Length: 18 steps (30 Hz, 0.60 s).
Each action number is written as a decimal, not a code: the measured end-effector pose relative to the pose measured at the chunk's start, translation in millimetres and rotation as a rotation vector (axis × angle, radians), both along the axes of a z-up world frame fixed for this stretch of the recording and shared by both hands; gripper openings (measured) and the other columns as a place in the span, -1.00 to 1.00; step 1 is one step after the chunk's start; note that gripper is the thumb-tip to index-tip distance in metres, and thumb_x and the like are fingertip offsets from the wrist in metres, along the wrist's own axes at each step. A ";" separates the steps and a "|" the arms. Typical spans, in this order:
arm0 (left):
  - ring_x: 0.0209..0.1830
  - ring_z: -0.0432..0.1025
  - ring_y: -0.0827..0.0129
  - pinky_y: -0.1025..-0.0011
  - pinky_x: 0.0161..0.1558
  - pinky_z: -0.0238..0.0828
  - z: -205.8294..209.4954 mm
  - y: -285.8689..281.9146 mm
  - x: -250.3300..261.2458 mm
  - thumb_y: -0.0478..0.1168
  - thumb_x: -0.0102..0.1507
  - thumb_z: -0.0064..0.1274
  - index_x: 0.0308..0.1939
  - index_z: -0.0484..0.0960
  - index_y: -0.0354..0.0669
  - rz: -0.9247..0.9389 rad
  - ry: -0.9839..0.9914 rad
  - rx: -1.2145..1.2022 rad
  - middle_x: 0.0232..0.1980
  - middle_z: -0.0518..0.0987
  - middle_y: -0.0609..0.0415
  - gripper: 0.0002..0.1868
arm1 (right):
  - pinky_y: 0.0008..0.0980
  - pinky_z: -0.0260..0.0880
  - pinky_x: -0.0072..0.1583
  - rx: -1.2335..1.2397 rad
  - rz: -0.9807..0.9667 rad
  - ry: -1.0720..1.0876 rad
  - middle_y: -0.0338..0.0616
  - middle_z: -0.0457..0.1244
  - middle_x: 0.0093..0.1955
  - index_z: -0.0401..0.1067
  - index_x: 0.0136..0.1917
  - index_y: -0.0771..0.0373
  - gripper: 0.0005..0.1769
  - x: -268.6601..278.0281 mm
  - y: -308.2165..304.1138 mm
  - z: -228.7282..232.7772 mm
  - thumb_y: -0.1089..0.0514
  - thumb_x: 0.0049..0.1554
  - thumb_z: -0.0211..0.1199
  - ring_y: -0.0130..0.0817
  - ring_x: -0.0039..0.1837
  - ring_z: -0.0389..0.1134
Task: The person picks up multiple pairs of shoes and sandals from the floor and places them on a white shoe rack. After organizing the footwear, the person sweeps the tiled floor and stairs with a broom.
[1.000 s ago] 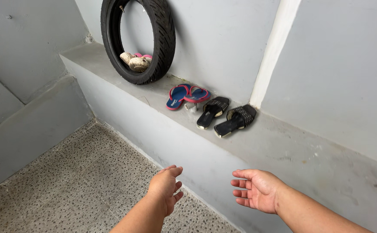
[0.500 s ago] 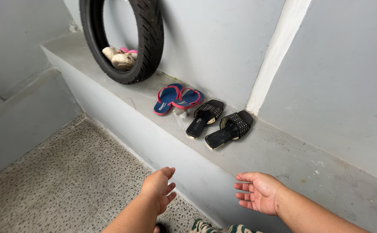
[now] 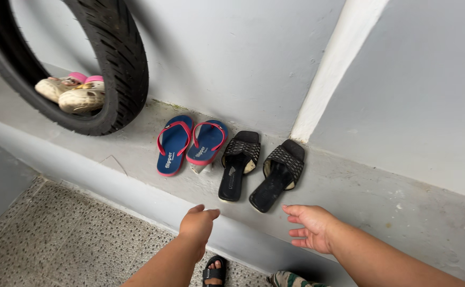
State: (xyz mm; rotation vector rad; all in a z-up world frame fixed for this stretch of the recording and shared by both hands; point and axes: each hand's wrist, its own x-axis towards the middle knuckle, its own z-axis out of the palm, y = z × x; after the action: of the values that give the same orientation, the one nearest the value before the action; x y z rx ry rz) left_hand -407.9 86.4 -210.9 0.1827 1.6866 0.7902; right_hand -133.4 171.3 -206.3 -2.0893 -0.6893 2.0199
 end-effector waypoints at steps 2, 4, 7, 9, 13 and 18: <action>0.60 0.12 0.04 0.12 0.54 0.04 -11.4 25.6 -12.8 -0.12 0.23 0.13 0.60 0.07 -0.06 -0.127 0.040 0.023 0.59 0.22 -0.19 -0.10 | 0.03 0.36 0.32 -0.024 -0.053 -0.035 -0.15 0.13 0.52 0.15 0.55 0.13 -0.21 -15.5 16.5 -12.4 -0.11 0.15 0.30 -0.02 0.41 0.23; 0.58 0.19 0.05 0.15 0.53 0.09 -20.2 46.6 -21.5 -0.13 0.22 0.13 0.60 0.02 -0.07 -0.231 0.014 0.039 0.60 0.20 -0.15 -0.07 | 0.04 0.37 0.33 -0.044 -0.104 -0.045 -0.12 0.12 0.53 0.14 0.56 0.16 -0.20 -31.9 28.1 -24.5 -0.09 0.16 0.30 -0.01 0.41 0.24; 0.53 0.17 0.11 0.18 0.46 0.10 -30.6 68.5 -26.5 -0.15 0.24 0.18 0.61 -0.05 -0.09 -0.430 0.032 0.054 0.61 0.14 -0.09 -0.04 | 0.02 0.38 0.32 -0.056 -0.177 -0.045 -0.11 0.14 0.47 0.19 0.51 0.19 -0.27 -50.5 36.0 -38.5 -0.07 0.17 0.29 -0.04 0.37 0.25; 0.33 0.27 0.18 0.23 0.26 0.23 -36.2 79.0 -24.4 -0.16 0.24 0.19 0.61 -0.05 -0.06 -0.526 0.033 0.003 0.51 0.27 -0.06 -0.04 | 0.00 0.39 0.31 -0.057 -0.219 -0.064 -0.08 0.14 0.42 0.24 0.48 0.19 -0.33 -66.2 36.4 -44.9 -0.05 0.19 0.30 -0.07 0.34 0.26; -0.19 0.37 0.32 0.37 -0.24 0.35 -47.2 96.9 -20.5 -0.18 0.22 0.19 0.60 0.06 -0.05 -0.539 -0.054 -0.126 0.11 0.61 -0.13 -0.08 | -0.01 0.39 0.31 -0.083 -0.283 -0.088 -0.12 0.17 0.37 0.25 0.45 0.01 -0.37 -90.3 34.8 -46.3 0.03 0.15 0.32 -0.14 0.28 0.25; -0.22 0.45 0.48 0.44 -0.16 0.44 -59.5 111.9 -17.6 -0.19 0.20 0.27 0.48 0.25 -0.14 -0.509 -0.059 -0.131 -0.04 0.61 0.12 -0.19 | -0.01 0.36 0.32 -0.042 -0.446 -0.142 -0.12 0.18 0.38 0.17 0.46 -0.01 -0.29 -100.0 36.7 -40.8 0.16 0.11 0.39 -0.12 0.32 0.19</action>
State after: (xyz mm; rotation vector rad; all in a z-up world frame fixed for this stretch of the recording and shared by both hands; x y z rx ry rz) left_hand -425.5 198.4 -270.4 0.4708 1.5355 0.3001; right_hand -233.3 208.0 -247.1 -2.1828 -0.1714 1.6679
